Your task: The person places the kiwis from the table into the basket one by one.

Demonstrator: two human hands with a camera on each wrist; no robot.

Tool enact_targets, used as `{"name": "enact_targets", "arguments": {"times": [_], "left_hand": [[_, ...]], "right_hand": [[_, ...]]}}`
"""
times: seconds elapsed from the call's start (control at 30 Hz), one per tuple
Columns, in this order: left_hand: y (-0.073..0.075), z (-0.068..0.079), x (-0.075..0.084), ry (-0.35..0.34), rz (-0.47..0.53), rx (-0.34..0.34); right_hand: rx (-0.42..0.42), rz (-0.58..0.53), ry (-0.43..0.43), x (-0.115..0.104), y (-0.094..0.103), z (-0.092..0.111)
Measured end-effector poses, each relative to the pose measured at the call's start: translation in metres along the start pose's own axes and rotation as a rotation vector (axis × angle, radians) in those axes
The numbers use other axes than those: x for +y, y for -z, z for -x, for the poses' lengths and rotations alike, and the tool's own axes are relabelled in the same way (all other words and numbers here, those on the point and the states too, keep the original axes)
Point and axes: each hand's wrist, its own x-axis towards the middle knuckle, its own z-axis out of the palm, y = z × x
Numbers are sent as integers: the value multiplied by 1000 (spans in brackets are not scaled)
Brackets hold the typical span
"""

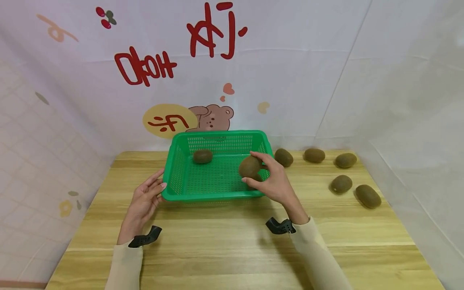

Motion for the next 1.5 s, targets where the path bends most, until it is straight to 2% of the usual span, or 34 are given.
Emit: {"name": "enact_targets", "arguments": {"times": [0.23,0.4,0.57,0.8,1.03,1.5], "left_hand": [[-1,-1,1,8,-27,12],[0,0,0,-8,-23,1],[0,0,-1,-10,-38,14],[-1,0,-2,-15,-26,6],[0,0,-3,-19,-17,-4],[0,0,-1,-19,-20,-10]], "right_hand": [[-25,4,-15,-2,0,2],[-81,8,-50,-5,3,2],[-105,54,-53,-9,10,3],[-93,127,-36,-9,22,5],[-44,173,-22,-1,34,4],[39,229,-99,19,64,5]]}}
